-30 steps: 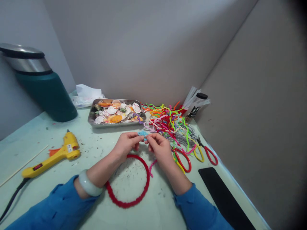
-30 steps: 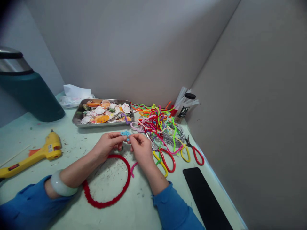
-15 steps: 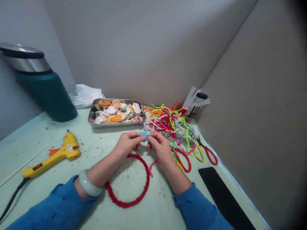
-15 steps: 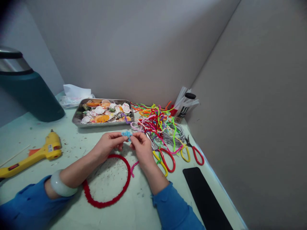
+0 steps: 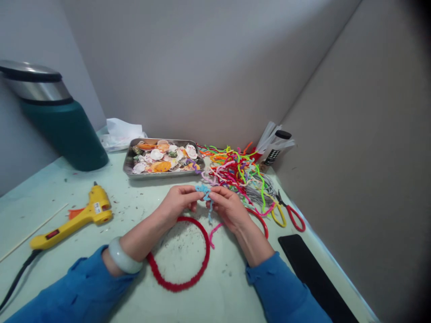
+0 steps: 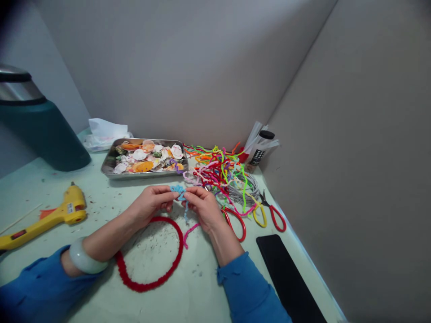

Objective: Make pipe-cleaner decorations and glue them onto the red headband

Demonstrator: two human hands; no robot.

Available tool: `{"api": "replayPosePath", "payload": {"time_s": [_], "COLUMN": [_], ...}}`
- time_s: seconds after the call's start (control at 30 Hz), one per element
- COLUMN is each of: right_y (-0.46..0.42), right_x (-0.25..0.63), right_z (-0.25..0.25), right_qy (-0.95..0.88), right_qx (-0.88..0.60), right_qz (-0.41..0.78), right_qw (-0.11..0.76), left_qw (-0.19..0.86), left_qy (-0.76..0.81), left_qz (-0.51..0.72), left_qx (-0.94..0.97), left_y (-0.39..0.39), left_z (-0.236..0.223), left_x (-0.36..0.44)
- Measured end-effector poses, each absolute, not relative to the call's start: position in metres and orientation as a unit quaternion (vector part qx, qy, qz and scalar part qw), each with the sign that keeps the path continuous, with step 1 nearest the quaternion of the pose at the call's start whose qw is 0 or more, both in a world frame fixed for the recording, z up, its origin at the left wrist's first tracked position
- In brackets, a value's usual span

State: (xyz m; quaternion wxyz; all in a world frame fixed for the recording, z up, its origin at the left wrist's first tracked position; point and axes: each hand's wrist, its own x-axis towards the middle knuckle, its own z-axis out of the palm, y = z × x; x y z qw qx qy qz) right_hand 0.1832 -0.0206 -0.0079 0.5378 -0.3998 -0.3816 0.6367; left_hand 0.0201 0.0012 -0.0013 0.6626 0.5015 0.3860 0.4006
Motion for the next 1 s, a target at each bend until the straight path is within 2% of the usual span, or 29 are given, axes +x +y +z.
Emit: {"api": "replayPosePath", "payload": {"time_s": [0.2,0.5,0.73,1.0], "right_y": [-0.021,-0.023,-0.024,-0.025], "right_x": [0.189,0.176,0.171,0.164], "right_z": [-0.002,-0.007,-0.01,-0.012], "right_qy": [-0.458,-0.505,-0.482,-0.468], "right_qx": [-0.397,-0.427,-0.43,-0.458], "right_qz": [0.616,0.507,0.506,0.522], "right_qw": [0.504,0.553,0.572,0.547], "left_qw": [0.679,0.675,0.67,0.651], "left_qy": [0.363,0.385,0.395,0.397], "left_qz": [0.367,0.385,0.377,0.398], "left_qx": [0.523,0.499,0.503,0.511], "left_y": [0.002,0.003,0.002,0.002], "left_z": [0.0,0.0,0.0,0.0], "left_x": [0.019,0.019,0.018,0.021]}}
